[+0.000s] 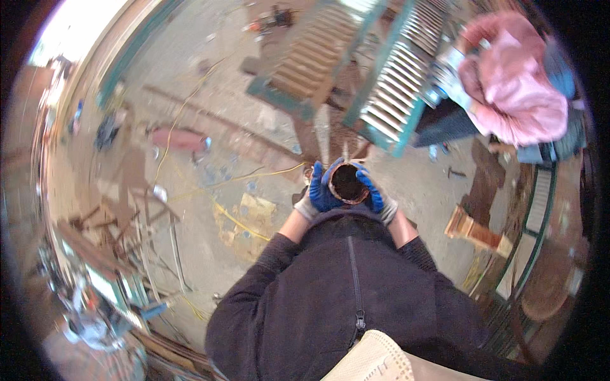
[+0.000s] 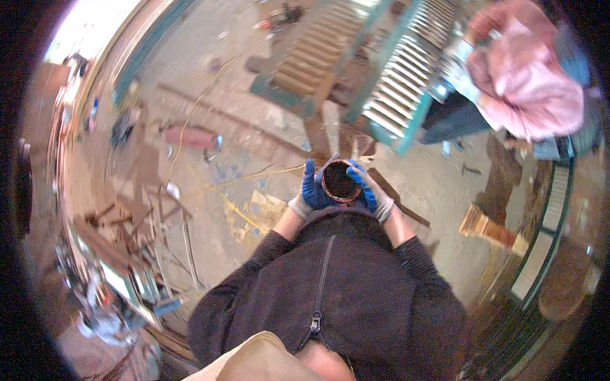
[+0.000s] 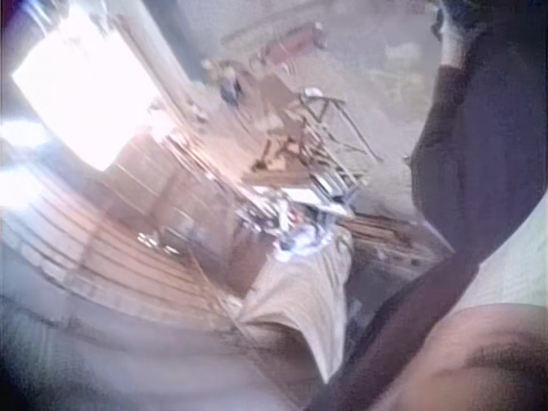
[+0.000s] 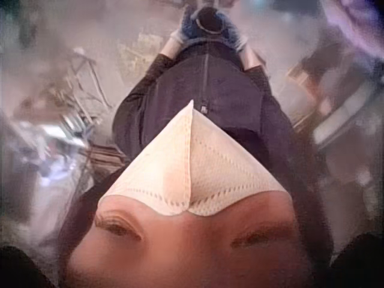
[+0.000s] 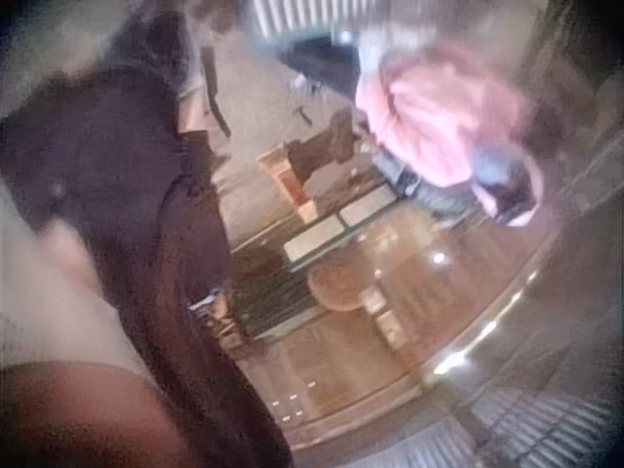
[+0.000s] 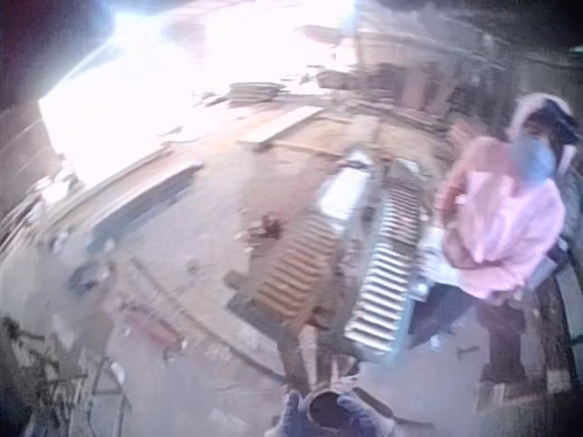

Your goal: The person uses a handheld power sander to smooth wooden slats on a green frame, then applies a dark finish with a brush. The person moves between slats and occasionally adjusts position while working.

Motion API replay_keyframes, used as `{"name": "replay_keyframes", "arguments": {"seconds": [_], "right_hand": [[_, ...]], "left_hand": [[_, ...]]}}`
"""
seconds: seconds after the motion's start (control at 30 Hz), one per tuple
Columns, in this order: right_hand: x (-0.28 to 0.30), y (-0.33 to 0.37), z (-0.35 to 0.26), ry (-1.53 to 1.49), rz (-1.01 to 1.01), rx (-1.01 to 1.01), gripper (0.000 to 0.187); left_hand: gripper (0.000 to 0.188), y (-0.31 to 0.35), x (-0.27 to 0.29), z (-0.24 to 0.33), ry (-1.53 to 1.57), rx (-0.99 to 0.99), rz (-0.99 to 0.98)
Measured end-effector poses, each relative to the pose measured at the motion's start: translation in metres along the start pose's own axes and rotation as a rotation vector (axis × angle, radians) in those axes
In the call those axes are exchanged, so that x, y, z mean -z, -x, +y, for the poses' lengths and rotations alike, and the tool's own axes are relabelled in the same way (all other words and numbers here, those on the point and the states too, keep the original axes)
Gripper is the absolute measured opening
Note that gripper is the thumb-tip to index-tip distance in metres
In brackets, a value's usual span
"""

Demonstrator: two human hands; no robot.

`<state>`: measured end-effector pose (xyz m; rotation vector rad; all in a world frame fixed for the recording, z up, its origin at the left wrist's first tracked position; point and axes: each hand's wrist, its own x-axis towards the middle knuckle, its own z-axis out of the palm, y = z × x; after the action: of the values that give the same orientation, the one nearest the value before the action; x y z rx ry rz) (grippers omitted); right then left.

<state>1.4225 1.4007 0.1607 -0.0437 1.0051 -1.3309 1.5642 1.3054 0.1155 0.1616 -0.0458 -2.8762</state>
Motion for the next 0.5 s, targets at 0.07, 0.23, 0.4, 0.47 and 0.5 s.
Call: {"name": "replay_keyframes", "arguments": {"seconds": [0.07,0.23,0.4,0.47,0.5], "right_hand": [[0.007,-0.065,0.015,0.663,-0.214,0.137,0.047],[-0.127,-0.13,0.001,1.569,-0.538,-0.012,0.059],[0.045,-0.299,-0.027,0.739,0.159,-0.073,0.076],[0.005,-0.327,0.037,0.611,0.262,-0.17,0.088],[0.006,-0.352,0.043,0.339,0.565,-0.329,0.093]], "left_hand": [[0.074,0.018,0.018,0.011,0.213,-0.172,-0.049],[0.065,0.109,0.086,0.057,0.159,-0.601,0.135],[0.046,0.119,0.064,0.093,0.461,-0.827,-0.25],[0.034,0.194,0.099,0.114,0.145,-1.043,0.234],[0.033,0.202,0.084,0.127,0.232,-1.016,0.262]]}}
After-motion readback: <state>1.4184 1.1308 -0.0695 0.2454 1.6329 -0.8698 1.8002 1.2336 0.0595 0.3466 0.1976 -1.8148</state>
